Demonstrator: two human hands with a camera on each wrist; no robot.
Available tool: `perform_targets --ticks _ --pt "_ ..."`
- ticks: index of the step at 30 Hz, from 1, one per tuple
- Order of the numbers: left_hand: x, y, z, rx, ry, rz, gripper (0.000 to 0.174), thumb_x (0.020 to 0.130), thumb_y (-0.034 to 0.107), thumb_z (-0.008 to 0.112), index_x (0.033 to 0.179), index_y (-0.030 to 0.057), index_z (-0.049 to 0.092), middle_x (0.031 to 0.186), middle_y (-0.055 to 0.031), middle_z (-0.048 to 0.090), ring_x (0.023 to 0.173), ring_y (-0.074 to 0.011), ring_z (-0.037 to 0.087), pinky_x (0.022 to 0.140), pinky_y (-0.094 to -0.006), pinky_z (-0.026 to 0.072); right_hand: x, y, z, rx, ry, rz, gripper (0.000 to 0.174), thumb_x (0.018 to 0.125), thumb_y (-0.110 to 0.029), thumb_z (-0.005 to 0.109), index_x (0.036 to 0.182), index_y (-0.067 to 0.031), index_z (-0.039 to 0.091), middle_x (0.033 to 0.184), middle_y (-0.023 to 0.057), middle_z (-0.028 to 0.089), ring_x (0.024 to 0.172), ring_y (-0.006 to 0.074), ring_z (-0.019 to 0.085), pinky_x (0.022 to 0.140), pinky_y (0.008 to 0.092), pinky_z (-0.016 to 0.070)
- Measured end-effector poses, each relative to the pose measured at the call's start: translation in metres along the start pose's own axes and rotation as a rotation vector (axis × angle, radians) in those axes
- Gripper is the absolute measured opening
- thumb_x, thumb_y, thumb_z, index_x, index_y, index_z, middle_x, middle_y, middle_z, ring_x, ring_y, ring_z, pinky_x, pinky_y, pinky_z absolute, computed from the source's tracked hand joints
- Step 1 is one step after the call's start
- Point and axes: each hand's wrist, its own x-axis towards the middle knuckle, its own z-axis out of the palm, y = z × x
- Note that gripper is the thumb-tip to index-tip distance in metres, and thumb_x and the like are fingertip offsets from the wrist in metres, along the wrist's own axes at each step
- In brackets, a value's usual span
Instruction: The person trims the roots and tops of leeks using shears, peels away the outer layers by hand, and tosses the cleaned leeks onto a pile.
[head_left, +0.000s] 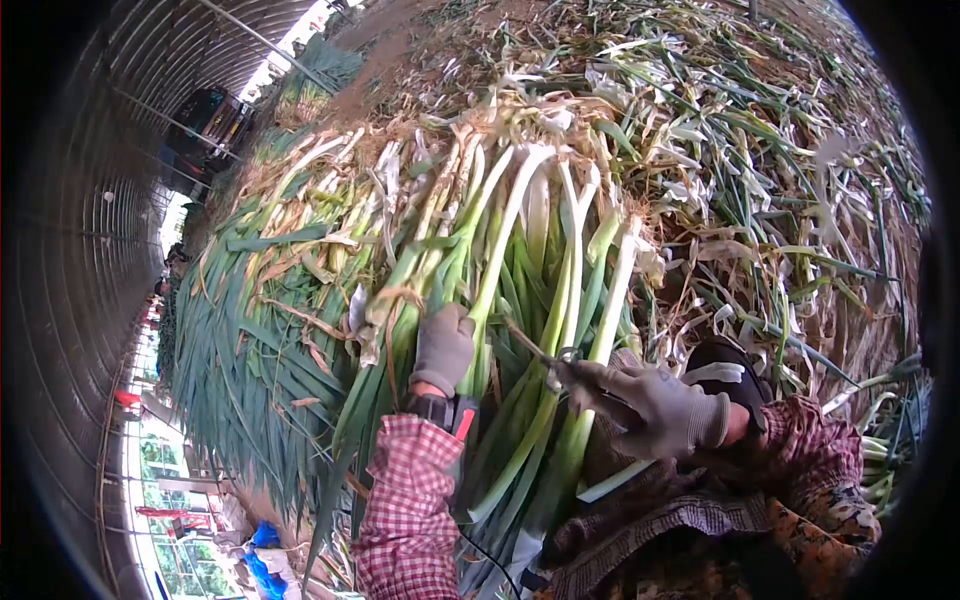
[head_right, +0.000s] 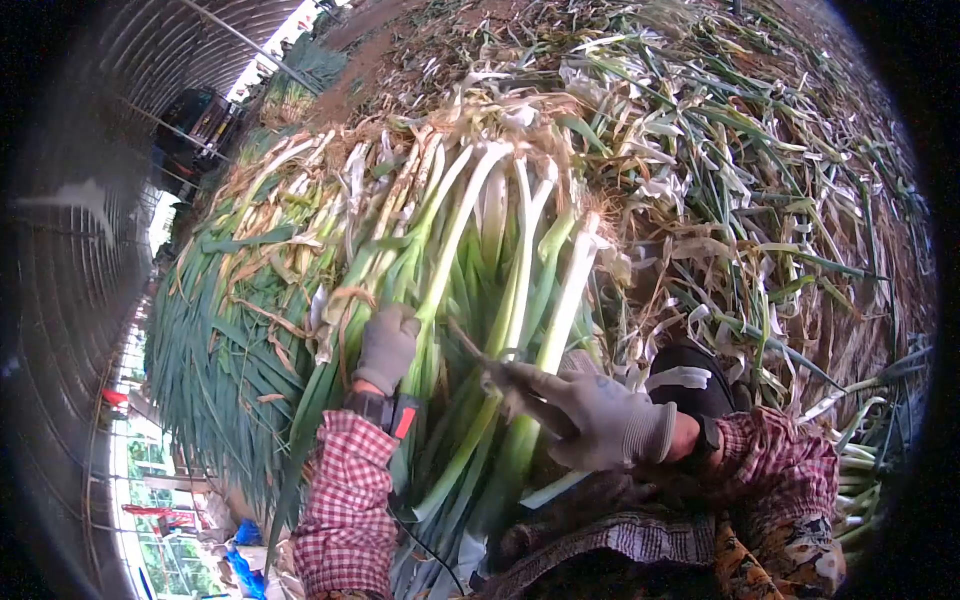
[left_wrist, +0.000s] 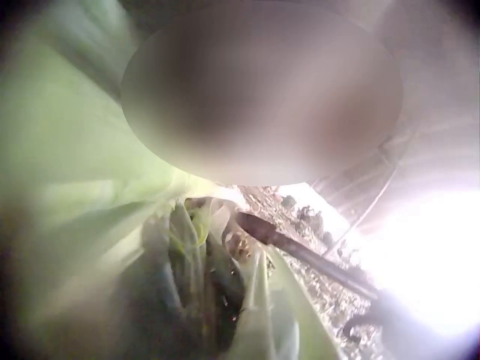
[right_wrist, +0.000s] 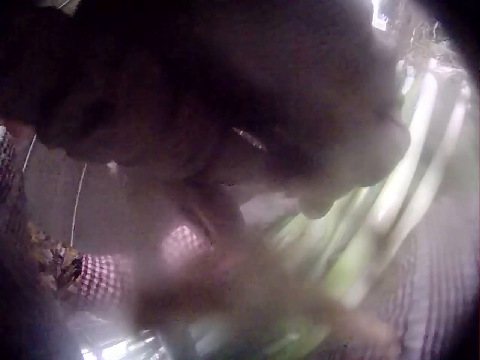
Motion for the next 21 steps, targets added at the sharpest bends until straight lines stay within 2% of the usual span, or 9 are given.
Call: perform_targets --ticks 2,3,8,10,14,17,19,20,21 --pt "0.007 -0.009 0.019 -0.165 0.036 0.055 0.017 0.087 0.014 0.062 0.093 -0.0001 0.068 0.084 -0.0218 0.069 0.077 -0.0359 0.067 0.071 -0.0421 0.0521 -0.001 0.000 0.002 -0.107 0.037 0.051 0.087 0.074 -0.007 0.060 0.153 -0.0106 0.026 0.075 0.0155 0.062 0.064 0.0273 0.063 0.061 0.0418 0.0534" --pt "0.012 -0.008 0.029 -0.347 -0.034 -0.186 0.017 0.086 0.015 0.063 0.091 0.0001 0.069 0.082 -0.0223 0.068 0.079 -0.0367 0.067 0.072 -0.0414 0.0520 -0.001 0.001 0.003 -0.164 0.059 0.072 0.087 0.074 -0.008 0.061 0.154 -0.0114 0.025 0.075 0.0163 0.062 0.067 0.0288 0.064 0.063 0.0428 0.0533" --pt "0.013 -0.020 0.061 -0.244 -0.001 -0.200 0.016 0.087 0.016 0.061 0.090 0.0024 0.069 0.083 -0.0229 0.068 0.077 -0.0385 0.067 0.073 -0.0425 0.0524 -0.008 0.016 0.003 -0.219 0.025 0.072 0.092 0.071 -0.010 0.064 0.154 -0.0155 0.024 0.082 0.0195 0.065 0.073 0.0346 0.067 0.069 0.0442 0.0540" --pt "0.016 -0.001 0.046 -0.013 0.002 -0.099 0.017 0.086 0.015 0.060 0.094 0.0040 0.069 0.087 -0.0234 0.068 0.084 -0.0401 0.067 0.076 -0.0442 0.0526 0.007 0.026 -0.006 -0.212 0.039 0.051 0.090 0.071 -0.009 0.063 0.153 -0.0151 0.025 0.082 0.0189 0.066 0.074 0.0343 0.068 0.069 0.0443 0.0540" --pt "0.047 0.013 0.013 0.218 -0.339 -0.091 0.019 0.086 0.016 0.058 0.098 0.0062 0.070 0.096 -0.0212 0.069 0.095 -0.0388 0.066 0.082 -0.0439 0.0527 0.018 0.024 -0.006 -0.197 0.021 -0.073 0.082 0.074 -0.006 0.058 0.150 -0.0131 0.029 0.084 0.0176 0.068 0.071 0.0322 0.068 0.063 0.0431 0.0542" --pt "0.081 0.000 0.009 0.101 -0.579 -0.163 0.022 0.088 0.019 0.057 0.103 0.0075 0.069 0.100 -0.0170 0.070 0.097 -0.0376 0.066 0.084 -0.0409 0.0533 0.018 -0.005 -0.016 -0.232 -0.032 0.183 0.081 0.076 -0.007 0.056 0.151 -0.0147 0.028 0.088 0.0196 0.068 0.072 0.0309 0.068 0.062 0.0429 0.0545" --pt "0.093 0.012 -0.013 -0.150 -0.667 -0.197 0.024 0.094 0.017 0.053 0.113 0.0076 0.064 0.095 -0.0137 0.068 0.083 -0.0295 0.066 0.073 -0.0387 0.0537 0.013 0.006 -0.005 -0.173 -0.041 0.090 0.080 0.073 -0.006 0.059 0.148 -0.0050 0.031 0.100 0.0163 0.067 0.072 0.0358 0.065 0.067 0.0425 0.0537" --pt "0.103 0.034 -0.034 -0.247 -0.799 -0.183 0.028 0.098 0.015 0.051 0.124 0.0085 0.060 0.095 -0.0098 0.067 0.073 -0.0230 0.064 0.065 -0.0368 0.0541 0.011 0.007 -0.003 -0.182 -0.020 0.078 0.080 0.073 -0.007 0.060 0.148 -0.0041 0.031 0.098 0.0172 0.066 0.072 0.0363 0.065 0.067 0.0429 0.0535" --pt "0.111 0.041 -0.032 -0.004 -0.578 -0.048 0.028 0.098 0.016 0.052 0.124 0.0088 0.059 0.099 -0.0109 0.066 0.080 -0.0237 0.065 0.070 -0.0377 0.0539 0.010 0.008 -0.001 -0.191 0.001 0.067 0.081 0.073 -0.008 0.061 0.148 -0.0033 0.030 0.096 0.0181 0.066 0.072 0.0367 0.065 0.067 0.0433 0.0534"
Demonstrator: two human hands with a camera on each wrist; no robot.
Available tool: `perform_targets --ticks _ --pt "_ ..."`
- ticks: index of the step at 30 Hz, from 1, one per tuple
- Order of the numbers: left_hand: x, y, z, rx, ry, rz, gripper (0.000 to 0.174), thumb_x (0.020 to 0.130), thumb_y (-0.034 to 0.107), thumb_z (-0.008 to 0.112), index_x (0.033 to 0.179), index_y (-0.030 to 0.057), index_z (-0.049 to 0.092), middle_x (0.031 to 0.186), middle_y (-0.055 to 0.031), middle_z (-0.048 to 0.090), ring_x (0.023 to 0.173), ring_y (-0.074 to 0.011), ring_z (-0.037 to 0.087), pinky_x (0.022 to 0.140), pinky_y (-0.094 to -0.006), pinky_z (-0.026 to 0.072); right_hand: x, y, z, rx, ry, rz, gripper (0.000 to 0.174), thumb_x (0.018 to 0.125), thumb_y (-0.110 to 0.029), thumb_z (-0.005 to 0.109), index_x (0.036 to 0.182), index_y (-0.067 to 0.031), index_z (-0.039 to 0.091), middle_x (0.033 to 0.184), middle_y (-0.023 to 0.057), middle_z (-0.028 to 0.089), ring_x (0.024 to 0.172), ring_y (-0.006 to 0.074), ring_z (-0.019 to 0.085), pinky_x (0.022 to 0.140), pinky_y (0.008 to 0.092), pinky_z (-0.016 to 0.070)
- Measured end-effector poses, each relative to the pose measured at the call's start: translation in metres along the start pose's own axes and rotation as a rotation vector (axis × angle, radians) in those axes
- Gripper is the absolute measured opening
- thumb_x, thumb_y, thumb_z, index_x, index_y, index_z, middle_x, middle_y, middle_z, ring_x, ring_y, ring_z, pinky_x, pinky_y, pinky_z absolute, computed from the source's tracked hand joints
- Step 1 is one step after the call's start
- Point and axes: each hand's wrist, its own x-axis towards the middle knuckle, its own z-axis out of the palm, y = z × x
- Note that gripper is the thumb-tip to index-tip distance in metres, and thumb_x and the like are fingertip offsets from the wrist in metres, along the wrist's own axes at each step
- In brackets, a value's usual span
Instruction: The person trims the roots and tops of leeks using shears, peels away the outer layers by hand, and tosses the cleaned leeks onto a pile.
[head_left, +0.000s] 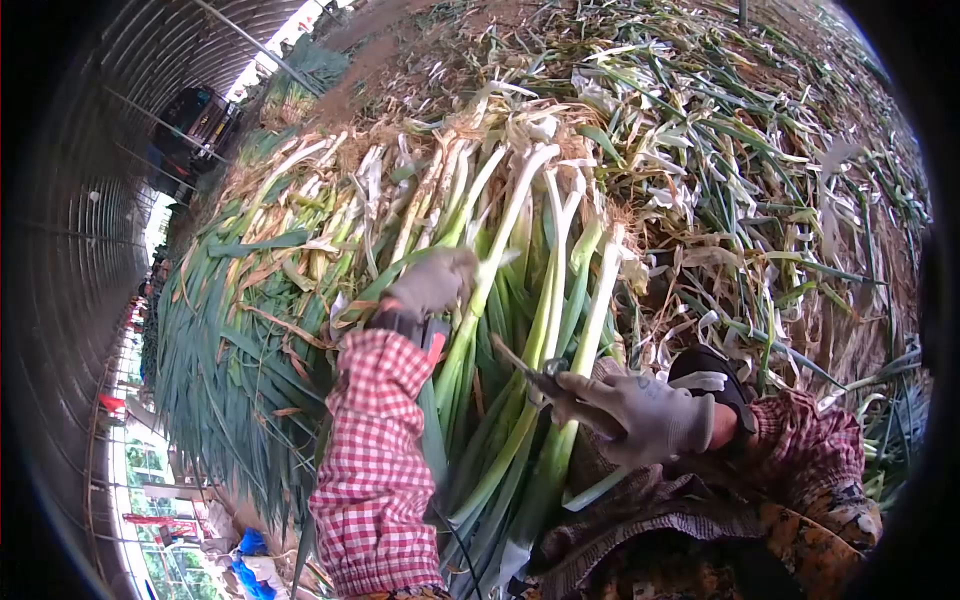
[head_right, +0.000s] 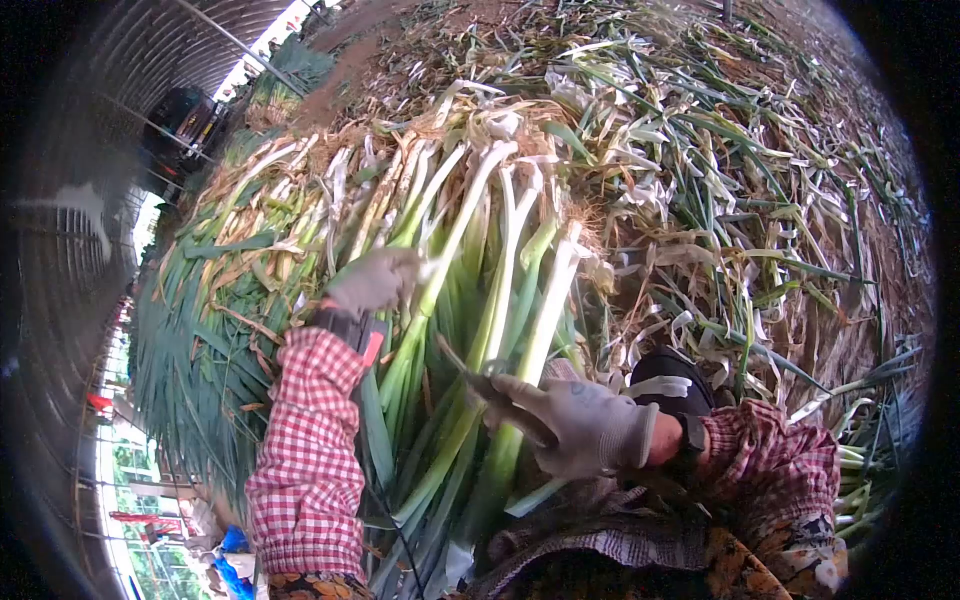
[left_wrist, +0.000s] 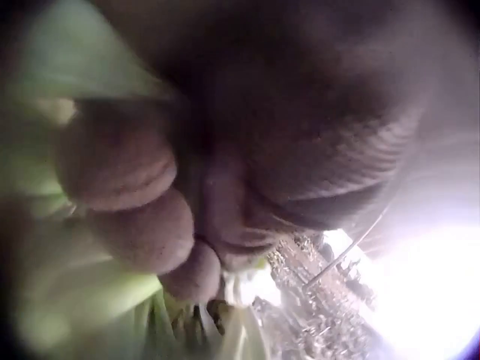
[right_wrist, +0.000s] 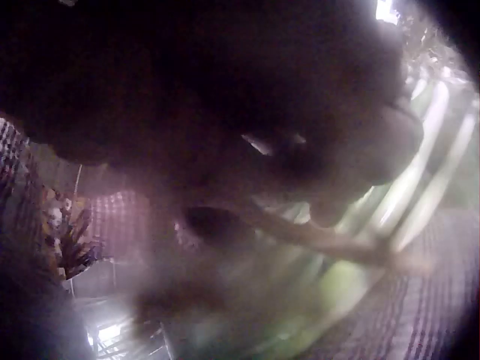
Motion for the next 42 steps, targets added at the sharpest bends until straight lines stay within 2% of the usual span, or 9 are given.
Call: perform_targets --ticks 5,9,13,15,16,19,21,39,42 --pt "-0.010 0.037 0.005 0.405 0.929 -0.074 0.022 0.091 0.014 0.063 0.111 0.0048 0.058 0.102 -0.0214 0.067 0.094 -0.0306 0.067 0.077 -0.0424 0.0528 0.021 0.019 0.002 -0.129 0.058 0.014 0.086 0.074 -0.008 0.062 0.151 -0.0099 0.025 0.083 0.0192 0.063 0.073 0.0362 0.066 0.063 0.0433 0.0546" --pt "-0.055 0.028 0.048 0.391 0.433 -0.106 0.020 0.089 0.025 0.064 0.098 0.0074 0.063 0.086 -0.0186 0.070 0.082 -0.0351 0.070 0.072 -0.0443 0.0562 0.049 -0.009 -0.037 -0.214 -0.080 0.263 0.095 0.070 -0.006 0.066 0.153 -0.0131 0.020 0.088 0.0185 0.066 0.075 0.0327 0.067 0.064 0.0433 0.0556" --pt "-0.072 0.015 0.097 0.508 0.281 -0.290 0.034 0.083 0.033 0.070 0.105 0.0067 0.064 0.091 -0.0185 0.071 0.088 -0.0343 0.070 0.075 -0.0436 0.0563 0.069 0.028 -0.043 -0.168 0.241 0.147 0.089 0.070 -0.007 0.070 0.149 -0.0130 0.029 0.086 0.0176 0.066 0.073 0.0319 0.066 0.063 0.0430 0.0563" --pt "-0.069 0.000 0.091 0.393 0.257 -0.265 0.038 0.081 0.035 0.071 0.104 0.0059 0.065 0.093 -0.0202 0.070 0.090 -0.0357 0.069 0.078 -0.0437 0.0553 0.041 0.032 -0.016 -0.040 0.222 -0.089 0.084 0.073 -0.006 0.065 0.149 -0.0158 0.032 0.079 0.0172 0.064 0.067 0.0298 0.066 0.060 0.0403 0.0573" --pt "-0.065 -0.005 0.085 0.333 0.244 -0.237 0.039 0.080 0.037 0.072 0.104 0.0054 0.066 0.094 -0.0210 0.070 0.091 -0.0364 0.069 0.079 -0.0437 0.0548 0.014 -0.005 -0.024 -0.018 -0.036 0.128 0.085 0.074 -0.005 0.061 0.152 -0.0174 0.028 0.077 0.0168 0.064 0.065 0.0313 0.066 0.061 0.0400 0.0576" --pt "-0.061 -0.002 0.056 0.165 0.257 -0.173 0.039 0.078 0.038 0.073 0.098 0.0049 0.069 0.100 -0.0219 0.069 0.096 -0.0392 0.066 0.083 -0.0452 0.0518 -0.024 -0.008 0.011 -0.009 0.155 -0.115 0.086 0.076 -0.004 0.058 0.154 -0.0177 0.025 0.088 0.0230 0.063 0.077 0.0362 0.067 0.070 0.0461 0.0558" --pt "-0.059 -0.002 0.061 0.207 0.292 -0.151 0.041 0.078 0.039 0.074 0.098 0.0031 0.070 0.094 -0.0215 0.069 0.089 -0.0363 0.067 0.081 -0.0434 0.0511 -0.019 -0.009 0.005 -0.010 0.156 0.136 0.086 0.076 -0.006 0.059 0.154 -0.0138 0.024 0.094 0.0273 0.061 0.084 0.0391 0.065 0.074 0.0477 0.0533" --pt "-0.109 0.019 0.082 0.242 0.212 -0.333 0.041 0.085 0.034 0.067 0.112 0.0047 0.058 0.096 -0.0217 0.069 0.091 -0.0388 0.068 0.081 -0.0450 0.0533 0.078 0.009 -0.028 -0.119 0.233 0.218 0.091 0.074 0.003 0.058 0.155 -0.0150 0.021 0.117 0.0166 0.065 0.079 0.0245 0.066 0.069 0.0328 0.0567" --pt "-0.130 0.020 0.099 0.234 0.142 -0.140 0.038 0.086 0.030 0.063 0.114 0.0054 0.057 0.087 -0.0234 0.068 0.083 -0.0387 0.068 0.075 -0.0464 0.0535 0.102 0.034 -0.035 -0.092 0.455 0.234 0.082 0.069 -0.005 0.062 0.147 -0.0183 0.038 0.088 0.0120 0.066 0.067 0.0245 0.065 0.064 0.0386 0.0530"
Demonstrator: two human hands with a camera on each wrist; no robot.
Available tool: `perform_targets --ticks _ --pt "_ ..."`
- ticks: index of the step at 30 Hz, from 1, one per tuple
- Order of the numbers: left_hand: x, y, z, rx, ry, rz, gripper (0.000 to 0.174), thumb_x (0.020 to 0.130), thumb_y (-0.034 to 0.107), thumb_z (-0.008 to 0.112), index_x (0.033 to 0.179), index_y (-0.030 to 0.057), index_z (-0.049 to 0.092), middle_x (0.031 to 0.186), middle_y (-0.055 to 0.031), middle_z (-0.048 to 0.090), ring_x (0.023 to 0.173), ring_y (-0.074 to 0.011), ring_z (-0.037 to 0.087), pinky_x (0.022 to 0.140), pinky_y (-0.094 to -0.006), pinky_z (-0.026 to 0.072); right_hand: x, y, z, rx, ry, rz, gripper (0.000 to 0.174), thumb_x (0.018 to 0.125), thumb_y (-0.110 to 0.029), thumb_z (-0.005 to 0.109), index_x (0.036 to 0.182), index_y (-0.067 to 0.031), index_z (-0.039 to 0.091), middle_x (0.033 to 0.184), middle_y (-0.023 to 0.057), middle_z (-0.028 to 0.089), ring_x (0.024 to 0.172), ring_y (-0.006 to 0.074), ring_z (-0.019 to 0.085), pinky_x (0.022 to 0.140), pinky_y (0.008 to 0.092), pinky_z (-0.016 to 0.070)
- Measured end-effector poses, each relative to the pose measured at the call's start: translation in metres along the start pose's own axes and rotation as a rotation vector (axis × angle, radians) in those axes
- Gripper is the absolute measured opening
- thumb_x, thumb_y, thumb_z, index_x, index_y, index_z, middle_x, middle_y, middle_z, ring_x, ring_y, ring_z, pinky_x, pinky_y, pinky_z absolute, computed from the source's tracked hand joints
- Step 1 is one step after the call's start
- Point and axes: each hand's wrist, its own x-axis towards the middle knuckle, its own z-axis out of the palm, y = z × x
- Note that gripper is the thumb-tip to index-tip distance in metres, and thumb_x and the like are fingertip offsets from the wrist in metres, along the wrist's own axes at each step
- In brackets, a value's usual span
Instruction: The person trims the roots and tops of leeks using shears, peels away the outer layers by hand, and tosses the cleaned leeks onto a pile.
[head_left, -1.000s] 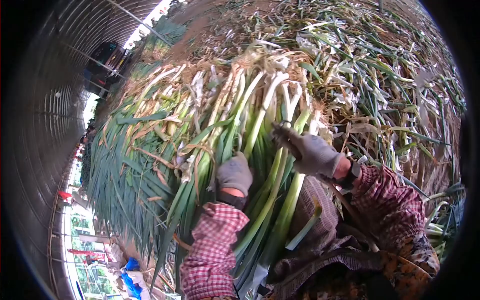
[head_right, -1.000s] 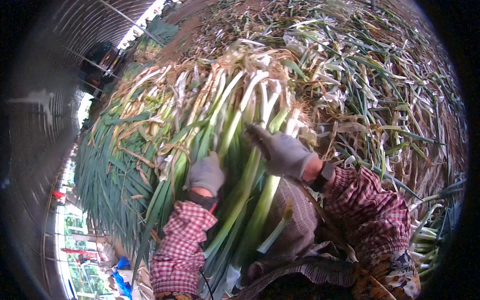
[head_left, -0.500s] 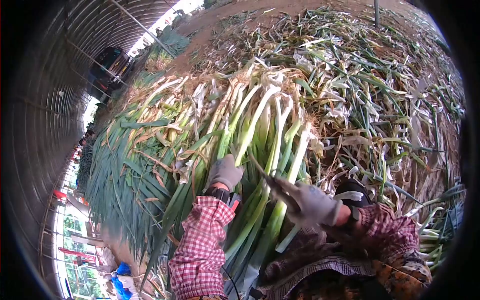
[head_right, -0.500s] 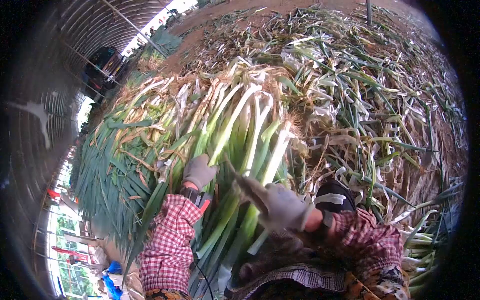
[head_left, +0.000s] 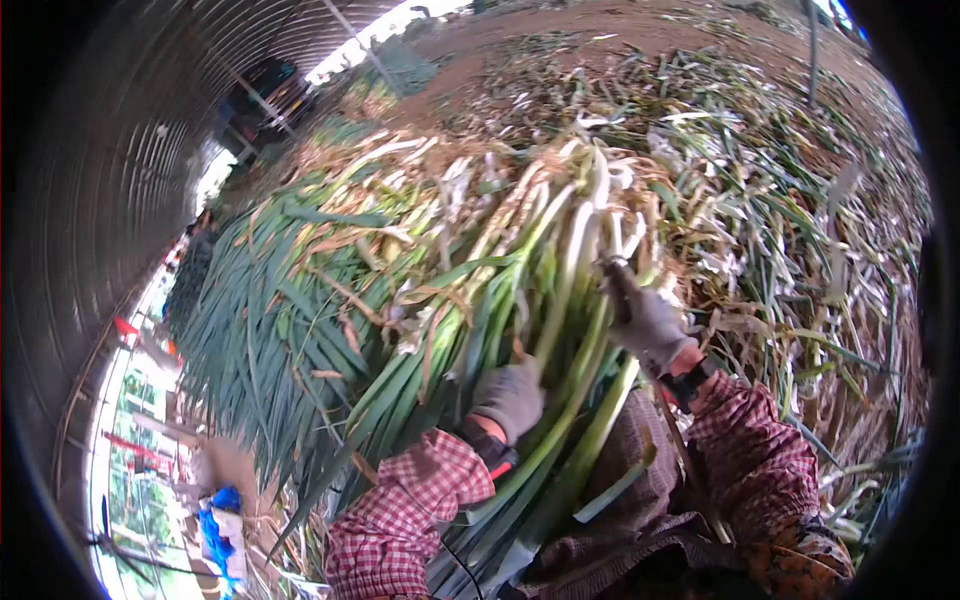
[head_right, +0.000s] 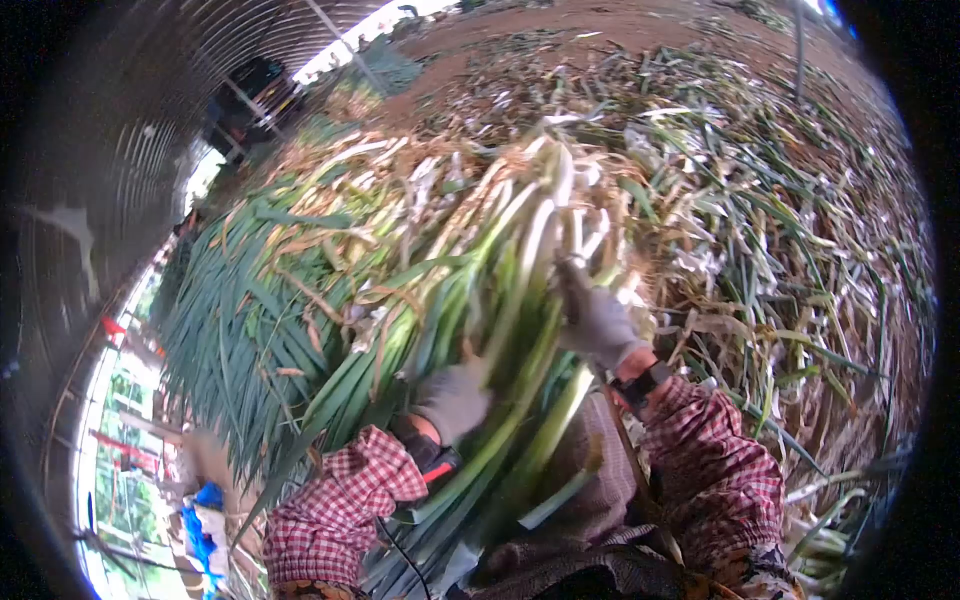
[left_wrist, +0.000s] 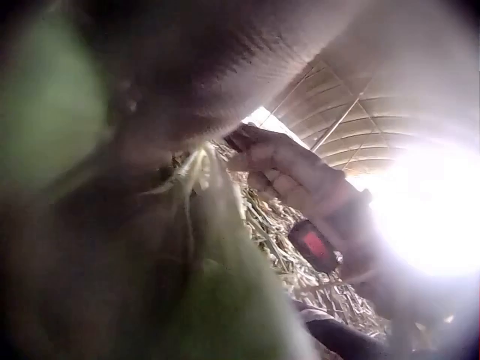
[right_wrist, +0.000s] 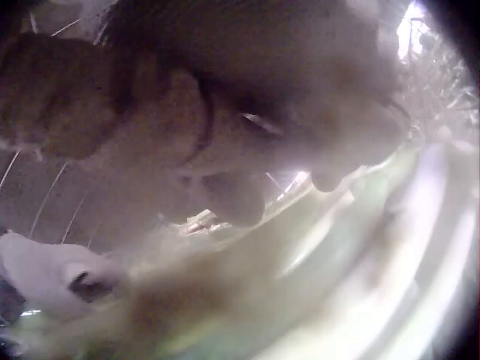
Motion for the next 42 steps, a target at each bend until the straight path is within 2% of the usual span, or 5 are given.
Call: perform_targets --ticks 6,12,26,29,42 --pt "0.049 -0.055 -0.030 0.068 0.682 -0.059 0.019 0.086 0.016 0.054 0.076 0.0053 0.067 0.079 -0.0190 0.069 0.076 -0.0358 0.069 0.072 -0.0519 0.0514 -0.010 -0.043 0.017 0.084 -0.260 -0.390 0.080 0.070 -0.004 0.062 0.146 -0.0120 0.039 0.091 0.0174 0.067 0.076 0.0274 0.065 0.068 0.0401 0.0522" --pt "0.103 -0.109 -0.057 -0.055 0.276 -0.495 0.032 0.086 0.020 0.055 0.105 0.0019 0.073 0.101 -0.0219 0.071 0.102 -0.0341 0.069 0.088 -0.0419 0.0541 -0.020 -0.099 0.021 -0.059 -0.377 -0.187 0.078 0.077 -0.004 0.058 0.150 -0.0088 0.032 0.088 0.0126 0.069 0.061 0.0231 0.064 0.062 0.0394 0.0575" --pt "0.091 0.017 -0.070 -0.203 0.460 0.269 0.025 0.076 0.023 0.060 0.085 0.0048 0.073 0.083 -0.0241 0.068 0.083 -0.0402 0.068 0.073 -0.0472 0.0540 -0.107 -0.015 -0.023 0.206 0.028 -0.478 0.085 0.069 -0.012 0.070 0.145 0.0034 0.037 0.121 0.0245 0.061 0.111 0.0315 0.064 0.096 0.0354 0.0489" --pt "0.061 0.039 -0.029 -0.030 0.237 0.257 0.031 0.084 0.033 0.058 0.102 0.0112 0.072 0.103 -0.0185 0.067 0.095 -0.0351 0.064 0.085 -0.0444 0.0508 -0.130 -0.003 -0.031 0.083 -0.070 -0.345 0.087 0.069 -0.013 0.070 0.148 -0.0017 0.034 0.083 0.0200 0.065 0.069 0.0329 0.066 0.065 0.0413 0.0504" --pt "0.100 0.026 0.011 -0.323 0.106 0.034 0.029 0.076 0.024 0.076 0.091 0.0021 0.064 0.094 -0.0197 0.070 0.092 -0.0382 0.067 0.082 -0.0438 0.0519 -0.034 0.054 -0.028 0.022 0.014 0.003 0.088 0.071 -0.002 0.069 0.149 -0.0086 0.030 0.087 0.0132 0.064 0.075 0.0241 0.065 0.064 0.0354 0.0546"
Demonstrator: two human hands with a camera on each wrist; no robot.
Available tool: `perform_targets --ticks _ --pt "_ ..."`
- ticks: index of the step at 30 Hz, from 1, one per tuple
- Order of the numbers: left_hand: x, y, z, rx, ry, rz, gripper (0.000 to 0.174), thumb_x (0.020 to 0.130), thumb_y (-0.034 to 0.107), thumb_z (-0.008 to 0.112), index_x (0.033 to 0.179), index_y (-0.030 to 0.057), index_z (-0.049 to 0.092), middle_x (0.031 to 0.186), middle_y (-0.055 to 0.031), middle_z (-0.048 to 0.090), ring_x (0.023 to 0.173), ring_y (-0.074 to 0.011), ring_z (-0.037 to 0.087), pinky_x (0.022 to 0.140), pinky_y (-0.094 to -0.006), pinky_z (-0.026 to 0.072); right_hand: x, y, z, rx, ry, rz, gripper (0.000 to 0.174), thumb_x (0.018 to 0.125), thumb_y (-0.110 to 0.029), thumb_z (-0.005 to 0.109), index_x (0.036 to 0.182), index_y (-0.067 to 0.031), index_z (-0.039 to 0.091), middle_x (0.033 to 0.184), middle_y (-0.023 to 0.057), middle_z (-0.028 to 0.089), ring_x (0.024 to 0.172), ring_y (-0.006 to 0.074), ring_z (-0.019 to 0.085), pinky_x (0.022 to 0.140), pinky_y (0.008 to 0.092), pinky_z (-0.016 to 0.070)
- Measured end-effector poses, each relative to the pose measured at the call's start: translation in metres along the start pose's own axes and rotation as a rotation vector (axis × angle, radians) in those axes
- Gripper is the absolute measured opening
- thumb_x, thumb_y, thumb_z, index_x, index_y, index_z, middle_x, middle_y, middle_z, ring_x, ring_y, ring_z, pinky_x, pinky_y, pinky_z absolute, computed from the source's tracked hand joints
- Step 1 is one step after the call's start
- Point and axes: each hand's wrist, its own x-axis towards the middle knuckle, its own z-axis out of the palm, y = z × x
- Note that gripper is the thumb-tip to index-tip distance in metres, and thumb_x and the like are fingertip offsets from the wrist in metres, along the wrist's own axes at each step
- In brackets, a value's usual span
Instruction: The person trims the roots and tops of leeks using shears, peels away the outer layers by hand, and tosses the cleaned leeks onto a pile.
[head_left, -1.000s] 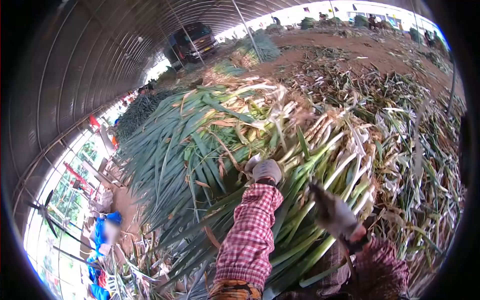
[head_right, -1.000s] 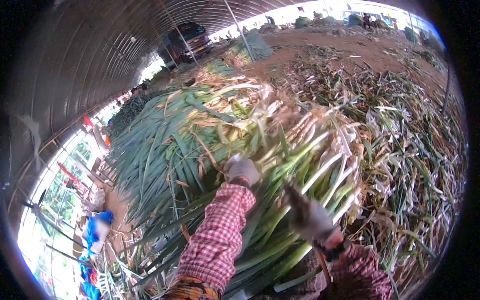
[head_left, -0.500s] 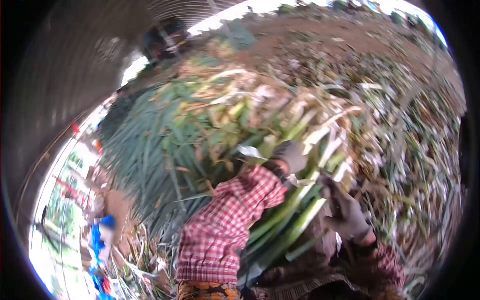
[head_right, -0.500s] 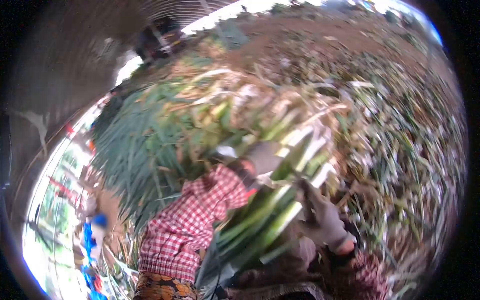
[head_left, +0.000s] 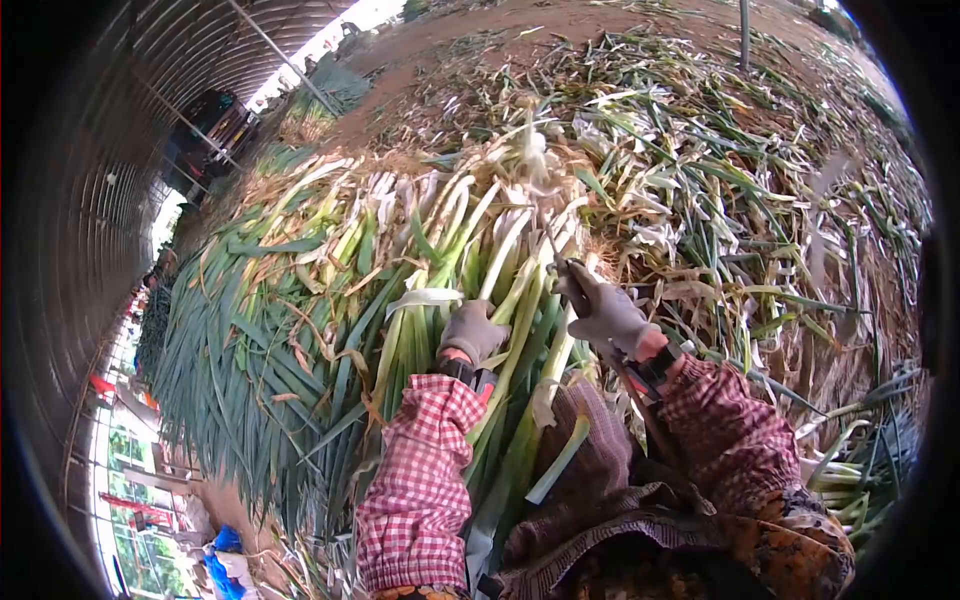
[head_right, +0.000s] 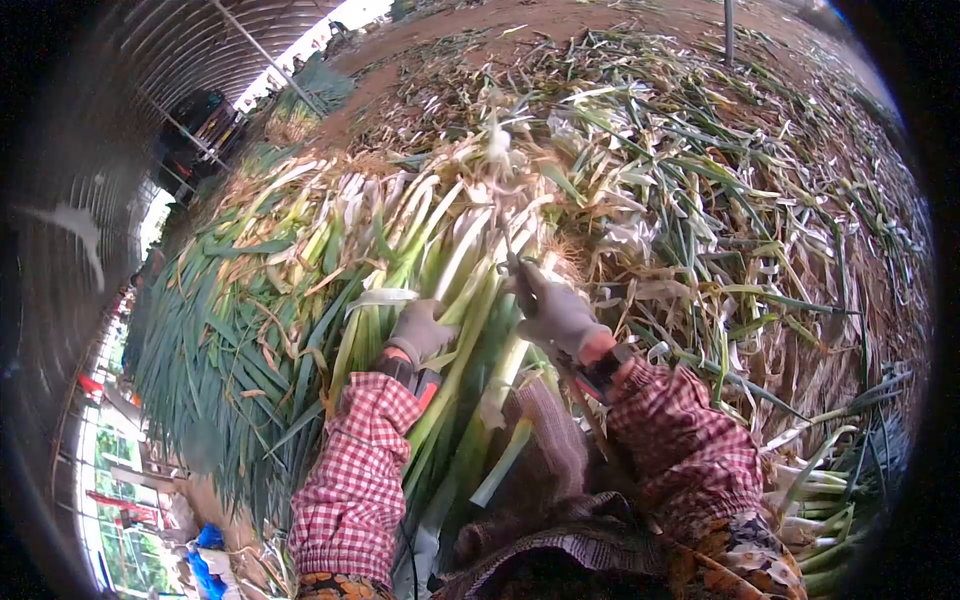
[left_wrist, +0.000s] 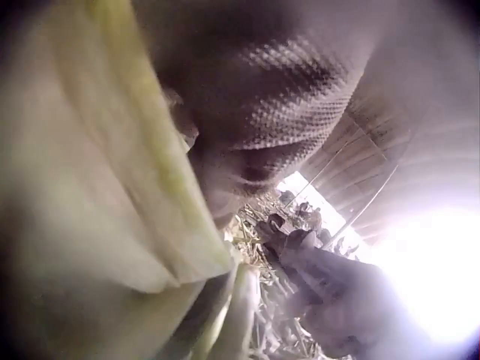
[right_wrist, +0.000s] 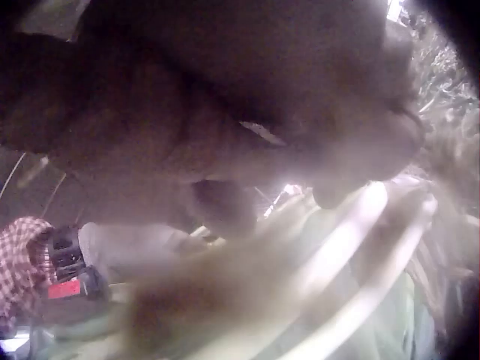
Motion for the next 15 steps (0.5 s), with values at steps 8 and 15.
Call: perform_targets --ticks 8,15 --pt "-0.029 -0.012 -0.019 -0.081 0.266 0.061 0.026 0.084 0.025 0.066 0.081 -0.0005 0.067 0.084 -0.0246 0.067 0.080 -0.0391 0.066 0.074 -0.0434 0.0520 -0.123 -0.047 -0.012 0.228 -0.291 -0.271 0.087 0.071 -0.010 0.070 0.148 -0.0055 0.032 0.094 0.0179 0.063 0.087 0.0370 0.067 0.082 0.0404 0.0554" --pt "-0.026 -0.020 0.017 -0.137 0.527 0.002 0.020 0.088 0.005 0.054 0.108 0.0001 0.057 0.104 -0.0255 0.066 0.099 -0.0418 0.063 0.084 -0.0463 0.0493 -0.116 -0.046 0.004 0.108 -0.307 -0.204 0.081 0.076 -0.010 0.063 0.150 -0.0133 0.031 0.089 0.0185 0.065 0.071 0.0316 0.067 0.067 0.0446 0.0570"
